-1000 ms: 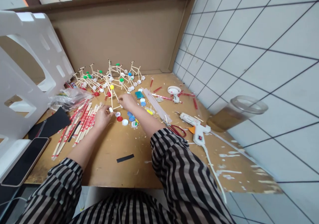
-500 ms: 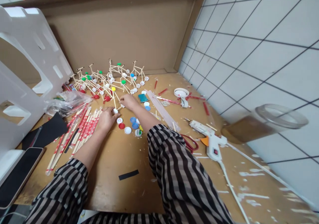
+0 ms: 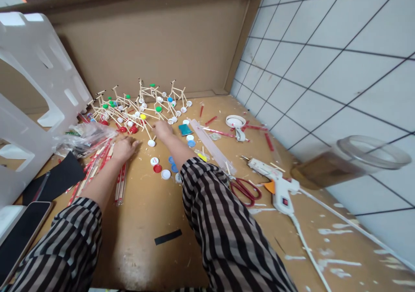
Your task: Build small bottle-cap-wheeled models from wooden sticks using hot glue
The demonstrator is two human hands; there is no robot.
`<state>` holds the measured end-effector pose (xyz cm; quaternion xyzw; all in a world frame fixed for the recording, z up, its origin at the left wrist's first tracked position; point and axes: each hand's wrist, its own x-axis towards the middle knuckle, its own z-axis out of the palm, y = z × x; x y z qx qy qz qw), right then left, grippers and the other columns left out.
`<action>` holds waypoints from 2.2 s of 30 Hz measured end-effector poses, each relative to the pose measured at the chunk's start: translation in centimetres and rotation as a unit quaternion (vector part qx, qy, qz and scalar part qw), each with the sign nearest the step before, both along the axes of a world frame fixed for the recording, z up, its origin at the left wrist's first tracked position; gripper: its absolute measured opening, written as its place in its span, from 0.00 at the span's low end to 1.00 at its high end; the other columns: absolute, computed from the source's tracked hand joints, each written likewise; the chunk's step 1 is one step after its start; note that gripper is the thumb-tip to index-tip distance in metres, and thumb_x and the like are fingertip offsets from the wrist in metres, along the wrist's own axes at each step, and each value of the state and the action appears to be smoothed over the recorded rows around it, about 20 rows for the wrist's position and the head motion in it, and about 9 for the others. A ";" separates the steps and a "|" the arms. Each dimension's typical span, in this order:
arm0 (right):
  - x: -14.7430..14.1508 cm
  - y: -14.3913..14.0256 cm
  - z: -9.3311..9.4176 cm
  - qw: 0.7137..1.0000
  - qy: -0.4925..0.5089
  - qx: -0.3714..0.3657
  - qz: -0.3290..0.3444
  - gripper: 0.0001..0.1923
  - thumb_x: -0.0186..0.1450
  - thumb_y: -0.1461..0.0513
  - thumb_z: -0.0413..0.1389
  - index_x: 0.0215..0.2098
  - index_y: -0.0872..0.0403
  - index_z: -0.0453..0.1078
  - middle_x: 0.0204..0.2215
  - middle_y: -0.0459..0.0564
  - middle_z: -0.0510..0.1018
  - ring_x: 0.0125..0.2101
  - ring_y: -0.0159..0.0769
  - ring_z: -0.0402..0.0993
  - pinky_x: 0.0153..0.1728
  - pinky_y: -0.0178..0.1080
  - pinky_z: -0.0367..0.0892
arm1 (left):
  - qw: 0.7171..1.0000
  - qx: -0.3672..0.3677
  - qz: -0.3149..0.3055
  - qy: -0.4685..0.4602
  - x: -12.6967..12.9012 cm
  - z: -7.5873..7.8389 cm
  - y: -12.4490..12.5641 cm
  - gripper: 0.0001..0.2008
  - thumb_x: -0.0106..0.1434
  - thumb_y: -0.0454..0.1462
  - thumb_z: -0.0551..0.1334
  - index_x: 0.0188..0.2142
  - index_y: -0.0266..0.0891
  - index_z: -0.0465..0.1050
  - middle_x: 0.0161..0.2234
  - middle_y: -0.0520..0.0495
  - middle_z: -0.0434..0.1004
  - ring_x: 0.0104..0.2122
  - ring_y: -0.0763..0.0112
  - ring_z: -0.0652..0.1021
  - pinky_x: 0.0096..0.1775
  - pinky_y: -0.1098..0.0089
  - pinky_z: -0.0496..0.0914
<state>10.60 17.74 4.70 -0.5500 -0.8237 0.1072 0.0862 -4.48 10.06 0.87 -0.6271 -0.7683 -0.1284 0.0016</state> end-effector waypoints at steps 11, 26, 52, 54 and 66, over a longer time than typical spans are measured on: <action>1.9 -5.0 3.3 0.996 -0.085 -0.004 0.019 0.18 0.63 0.67 0.49 0.47 0.55 0.74 0.45 0.59 0.79 0.45 0.46 0.75 0.40 0.38 0.67 | 0.997 0.066 -0.021 -0.022 -3.3 1.3 -3.7 0.12 0.60 0.37 0.55 0.37 0.37 0.78 0.45 0.39 0.78 0.47 0.56 0.76 0.49 0.62 0.68; 4.2 -18.1 -0.5 0.978 -0.017 0.056 0.200 0.16 0.64 0.69 0.47 0.43 0.61 0.75 0.42 0.61 0.79 0.42 0.42 0.76 0.42 0.39 0.67 | 0.807 0.091 -0.202 -0.547 7.1 0.5 -12.0 0.22 0.58 0.52 0.58 0.30 0.35 0.78 0.27 0.47 0.79 0.31 0.66 0.76 0.37 0.67 0.70; 5.5 -20.0 -3.4 0.808 0.478 -0.303 0.163 0.14 0.59 0.58 0.54 0.40 0.57 0.75 0.28 0.47 0.77 0.26 0.28 0.70 0.32 0.34 0.67 | 0.845 0.139 -0.196 -0.478 5.9 -0.8 -14.0 0.31 0.63 0.56 0.48 0.20 0.36 0.73 0.15 0.50 0.68 0.19 0.72 0.69 0.26 0.72 0.63; 5.8 -19.4 -2.2 0.844 0.461 -0.241 0.132 0.12 0.60 0.59 0.53 0.36 0.56 0.76 0.28 0.48 0.78 0.27 0.30 0.71 0.32 0.35 0.68 | 0.832 0.164 -0.166 -0.504 6.0 -1.4 -13.7 0.32 0.63 0.57 0.47 0.21 0.36 0.74 0.16 0.50 0.69 0.20 0.72 0.70 0.27 0.71 0.64; 2.4 -6.6 5.2 0.987 0.130 0.098 0.003 0.12 0.62 0.62 0.55 0.42 0.55 0.75 0.41 0.52 0.80 0.42 0.40 0.74 0.43 0.39 0.65 | 0.879 0.210 -0.172 -0.391 5.9 -3.1 -12.0 0.28 0.64 0.54 0.50 0.18 0.39 0.70 0.15 0.51 0.65 0.18 0.74 0.67 0.25 0.71 0.60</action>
